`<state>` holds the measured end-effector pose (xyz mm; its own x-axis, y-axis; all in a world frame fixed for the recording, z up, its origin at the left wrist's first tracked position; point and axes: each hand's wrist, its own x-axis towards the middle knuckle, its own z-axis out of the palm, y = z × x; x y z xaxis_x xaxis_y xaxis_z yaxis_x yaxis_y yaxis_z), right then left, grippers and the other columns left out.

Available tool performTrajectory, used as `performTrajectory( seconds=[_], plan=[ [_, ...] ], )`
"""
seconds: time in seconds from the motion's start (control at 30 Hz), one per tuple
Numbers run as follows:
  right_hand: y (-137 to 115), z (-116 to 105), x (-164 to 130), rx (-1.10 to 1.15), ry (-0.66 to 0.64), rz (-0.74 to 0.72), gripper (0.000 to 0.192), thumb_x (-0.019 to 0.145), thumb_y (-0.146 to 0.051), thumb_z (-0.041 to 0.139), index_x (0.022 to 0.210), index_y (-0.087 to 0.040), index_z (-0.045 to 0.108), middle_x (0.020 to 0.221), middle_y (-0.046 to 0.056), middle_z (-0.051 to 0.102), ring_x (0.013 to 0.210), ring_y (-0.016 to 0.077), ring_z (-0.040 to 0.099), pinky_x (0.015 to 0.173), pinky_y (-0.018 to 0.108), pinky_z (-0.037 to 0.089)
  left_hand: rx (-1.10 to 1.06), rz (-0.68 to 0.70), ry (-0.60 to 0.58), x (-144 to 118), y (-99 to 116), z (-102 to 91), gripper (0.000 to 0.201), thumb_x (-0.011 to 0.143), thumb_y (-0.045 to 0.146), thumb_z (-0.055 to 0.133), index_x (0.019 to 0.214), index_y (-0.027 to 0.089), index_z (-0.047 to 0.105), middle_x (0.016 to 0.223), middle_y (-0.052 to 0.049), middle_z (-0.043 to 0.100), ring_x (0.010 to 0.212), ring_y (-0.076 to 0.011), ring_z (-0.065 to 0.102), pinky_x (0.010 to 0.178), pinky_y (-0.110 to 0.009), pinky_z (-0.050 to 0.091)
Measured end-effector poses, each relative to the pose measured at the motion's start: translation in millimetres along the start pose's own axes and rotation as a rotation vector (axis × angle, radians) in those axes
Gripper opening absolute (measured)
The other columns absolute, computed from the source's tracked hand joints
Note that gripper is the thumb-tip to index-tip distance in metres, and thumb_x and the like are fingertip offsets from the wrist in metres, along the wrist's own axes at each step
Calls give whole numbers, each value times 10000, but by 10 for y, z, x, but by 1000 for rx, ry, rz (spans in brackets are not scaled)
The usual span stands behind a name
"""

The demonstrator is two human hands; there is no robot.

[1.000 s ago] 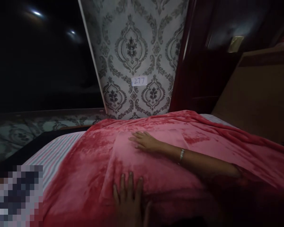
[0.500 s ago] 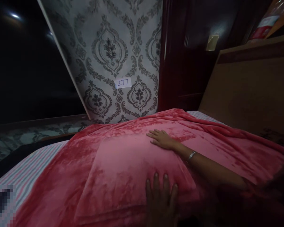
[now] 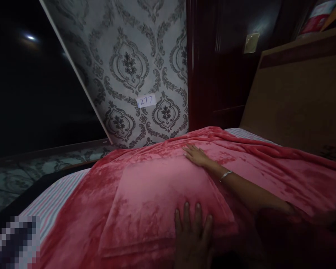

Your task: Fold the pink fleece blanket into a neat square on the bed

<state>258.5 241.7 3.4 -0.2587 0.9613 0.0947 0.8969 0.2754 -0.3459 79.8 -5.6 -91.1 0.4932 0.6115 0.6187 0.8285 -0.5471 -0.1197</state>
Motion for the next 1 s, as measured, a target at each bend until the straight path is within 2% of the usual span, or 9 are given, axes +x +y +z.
performTrajectory(
  seconds=[0.1,0.23,0.37,0.47,0.63,0.8,0.87,0.93,1.0],
  plan=[
    [-375,-95,-237,-30,33,-169,578,1042,-502,320,1579,-285,323,1671,76,136,1536,301,54,1208,579,64,-50,45,5,26,-71,-84,755,771,503,678,1466,286,476,1620,-72,338,1465,-404,259,1150,-664,191],
    [-903,-27,-611,6,-171,-551,598,1024,-582,367,1558,-312,367,1663,79,163,1529,317,100,1200,596,86,-56,-3,70,4,-199,-253,684,805,355,639,1461,244,482,1570,-81,426,1459,-332,319,1216,-602,122],
    [-1090,170,-734,34,-292,-729,637,999,-631,407,1559,-331,356,1659,56,187,1530,304,100,1208,586,72,46,-146,18,-149,-251,-303,735,768,254,658,1479,246,471,1578,-129,401,1465,-400,294,1169,-681,184],
    [-989,256,-580,-46,-240,-697,611,1011,-577,424,1566,-340,330,1658,39,196,1532,288,97,1206,590,77,89,-166,-22,-267,-226,-239,790,746,311,711,1494,277,456,1573,-133,406,1466,-440,266,1119,-711,255],
    [-677,148,-231,-183,-144,-326,598,1032,-493,375,1586,-284,295,1657,83,188,1517,332,157,1192,601,135,97,-167,-40,-328,-196,-159,826,756,394,745,1513,300,429,1621,-106,327,1471,-449,245,1107,-711,294],
    [-548,46,-281,-228,-133,-105,617,1018,-484,375,1583,-242,316,1654,140,168,1513,377,142,1163,670,142,4,-77,-42,-323,-267,-383,715,831,378,659,1505,281,441,1604,-107,360,1457,-429,294,1051,-669,399],
    [-634,76,-404,-208,-84,-184,631,1013,-493,380,1585,-236,312,1656,153,147,1514,390,119,1157,689,126,-63,-62,-8,-296,-365,-586,543,893,263,563,1435,251,519,1516,-81,496,1427,-320,392,1109,-568,400],
    [-818,135,-557,-157,-70,-365,622,1014,-533,375,1576,-268,335,1657,135,161,1516,381,120,1163,680,128,-93,-79,68,-267,-537,-801,443,925,135,459,1342,220,583,1381,-59,624,1361,-212,484,1171,-464,355],
    [-1070,214,-720,-103,-114,-559,617,1012,-580,376,1562,-302,362,1658,113,173,1518,373,121,1165,673,138,-45,-128,140,-268,-766,-966,436,931,76,409,1311,188,592,1327,-67,659,1351,-184,497,1204,-441,300]
  ],
)
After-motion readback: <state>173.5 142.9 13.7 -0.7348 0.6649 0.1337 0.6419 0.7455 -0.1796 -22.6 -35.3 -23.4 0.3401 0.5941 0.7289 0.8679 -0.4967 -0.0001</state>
